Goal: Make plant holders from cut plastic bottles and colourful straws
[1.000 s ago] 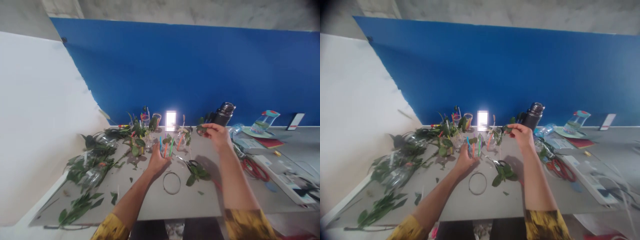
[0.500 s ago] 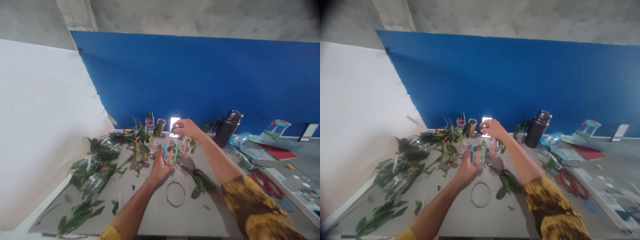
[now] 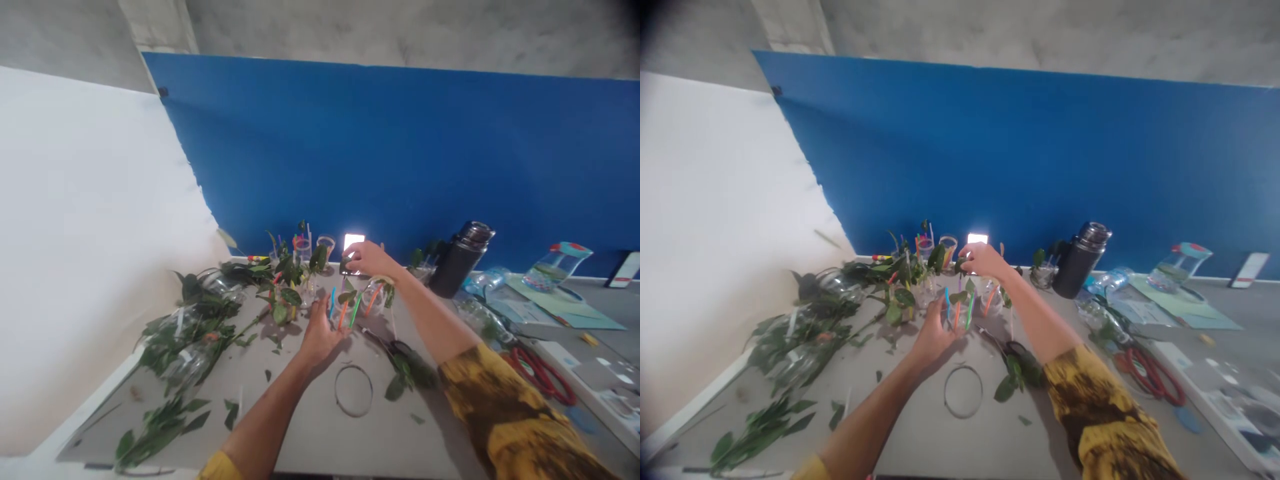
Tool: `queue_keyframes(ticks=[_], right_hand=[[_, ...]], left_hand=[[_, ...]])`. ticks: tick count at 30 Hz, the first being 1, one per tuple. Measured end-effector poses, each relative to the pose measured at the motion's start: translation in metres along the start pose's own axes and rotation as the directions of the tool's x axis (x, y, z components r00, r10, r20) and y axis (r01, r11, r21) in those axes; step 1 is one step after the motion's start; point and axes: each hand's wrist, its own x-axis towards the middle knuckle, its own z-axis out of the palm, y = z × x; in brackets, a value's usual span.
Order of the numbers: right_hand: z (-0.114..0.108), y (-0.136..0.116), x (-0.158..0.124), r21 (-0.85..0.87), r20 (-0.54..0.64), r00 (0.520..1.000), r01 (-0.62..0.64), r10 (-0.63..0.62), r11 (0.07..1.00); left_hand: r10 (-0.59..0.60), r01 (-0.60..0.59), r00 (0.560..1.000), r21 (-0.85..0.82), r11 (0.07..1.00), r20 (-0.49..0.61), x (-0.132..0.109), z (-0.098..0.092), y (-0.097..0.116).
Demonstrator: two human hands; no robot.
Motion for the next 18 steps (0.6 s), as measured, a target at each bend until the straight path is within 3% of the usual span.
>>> queue_keyframes(ticks=[12,18], right_hand=[[0.0034,0.0025,0.0003,-0.009,-0.004,1.000,-0.010,0.009,1.000],[0.0083,0.0027,-0.0021,0.038,0.017,1.000,-0.003,0.003,0.999]], left_hand=[[-0.041,0.041,0.999,-0.033,0.999,0.000,-0.0001,-0.0011,0.0032],[0.006,-0.006,1.000,0.006,1.000,0.013,0.0003,-0.0016,-0.0008]])
